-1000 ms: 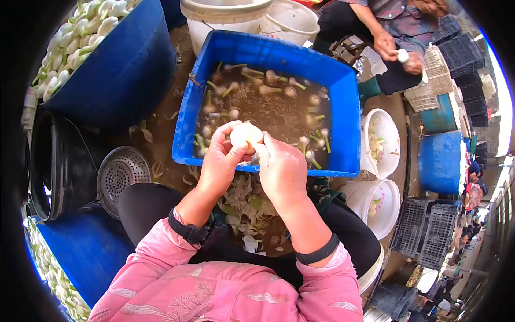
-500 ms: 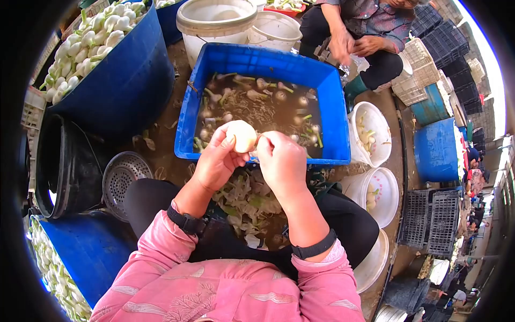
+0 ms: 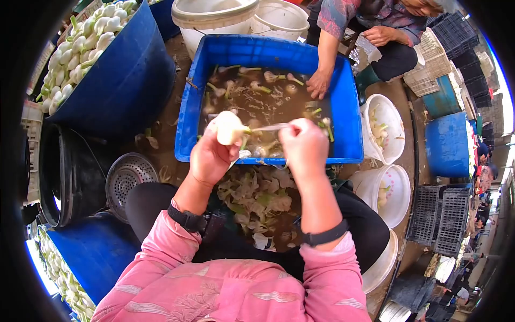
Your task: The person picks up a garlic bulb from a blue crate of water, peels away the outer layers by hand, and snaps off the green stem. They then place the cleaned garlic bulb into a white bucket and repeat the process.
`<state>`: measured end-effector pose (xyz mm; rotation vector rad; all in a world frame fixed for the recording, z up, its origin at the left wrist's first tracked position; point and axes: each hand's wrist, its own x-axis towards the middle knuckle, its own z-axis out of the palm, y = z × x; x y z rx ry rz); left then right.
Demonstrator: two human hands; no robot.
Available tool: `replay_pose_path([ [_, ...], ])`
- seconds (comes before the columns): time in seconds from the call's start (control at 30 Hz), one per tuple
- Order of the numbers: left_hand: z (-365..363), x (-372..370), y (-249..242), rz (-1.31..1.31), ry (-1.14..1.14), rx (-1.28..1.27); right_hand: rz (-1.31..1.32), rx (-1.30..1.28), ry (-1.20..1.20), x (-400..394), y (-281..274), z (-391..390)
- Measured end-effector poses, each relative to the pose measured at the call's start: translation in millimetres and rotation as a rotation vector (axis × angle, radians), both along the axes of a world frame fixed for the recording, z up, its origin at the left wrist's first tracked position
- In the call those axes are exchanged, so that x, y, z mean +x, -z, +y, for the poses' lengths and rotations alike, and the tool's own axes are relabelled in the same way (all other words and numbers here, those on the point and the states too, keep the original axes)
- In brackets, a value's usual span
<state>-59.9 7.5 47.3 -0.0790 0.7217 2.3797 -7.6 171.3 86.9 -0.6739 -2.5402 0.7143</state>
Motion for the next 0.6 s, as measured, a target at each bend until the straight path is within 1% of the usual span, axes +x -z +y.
replay_pose_path([
  [0.03, -3, -7, 6, -0.055, 0.061, 0.036, -0.175, -0.009, -0.005, 2, 20, 25],
  [0.07, -5, -8, 9, -0.085, 0.055, 0.059, -0.347, -0.015, -0.012, 5, 47, 52],
  [0.1, -6, -9, 11, -0.112, 0.044, 0.086, -0.662, 0.071, -0.220, 10, 64, 72],
  [0.13, -5, -11, 12, -0.139, 0.029, 0.115, -0.654, -0.157, -0.150, 11, 37, 48],
  [0.17, -2, -10, 8, -0.180, 0.008, 0.032, -0.538, -0.330, -0.143, 7, 19, 29],
  [0.2, -3, -7, 11, -0.165, 0.036, 0.058, -0.430, -0.513, -0.122, 10, 9, 13],
  [0.23, -2, -8, 14, -0.141, 0.069, 0.084, -0.146, -0.321, -0.299, 15, 5, 0],
  [0.27, -1, -9, 8, -0.105, 0.103, 0.112, -0.114, -0.227, -0.379, 17, -10, -13],
  [0.3, 2, -5, 0, -0.188, 0.049, 0.066, -0.127, -0.243, -0.432, 17, -11, -18],
  [0.33, 1, -4, 2, -0.173, 0.082, 0.052, -0.140, -0.255, -0.488, 16, -12, -21],
  [0.37, 0, -3, 7, -0.158, 0.111, 0.042, -0.156, -0.202, -0.502, 18, -13, -24],
  [0.4, 0, -3, 11, -0.144, 0.137, 0.034, -0.187, -0.198, -0.488, 19, -14, -24],
  [0.43, -2, -2, 12, -0.195, 0.185, 0.071, -0.220, -0.197, -0.476, 21, -13, -25],
  [0.47, -4, 0, 13, -0.172, 0.223, 0.095, -0.253, -0.198, -0.462, 23, -12, -26],
  [0.53, -6, 0, 12, -0.120, 0.306, 0.144, -0.199, -0.139, -0.449, 28, -8, -31],
  [0.6, -3, 4, 4, -0.065, 0.198, -0.217, -0.134, -0.113, -0.470, 30, -7, -32],
])
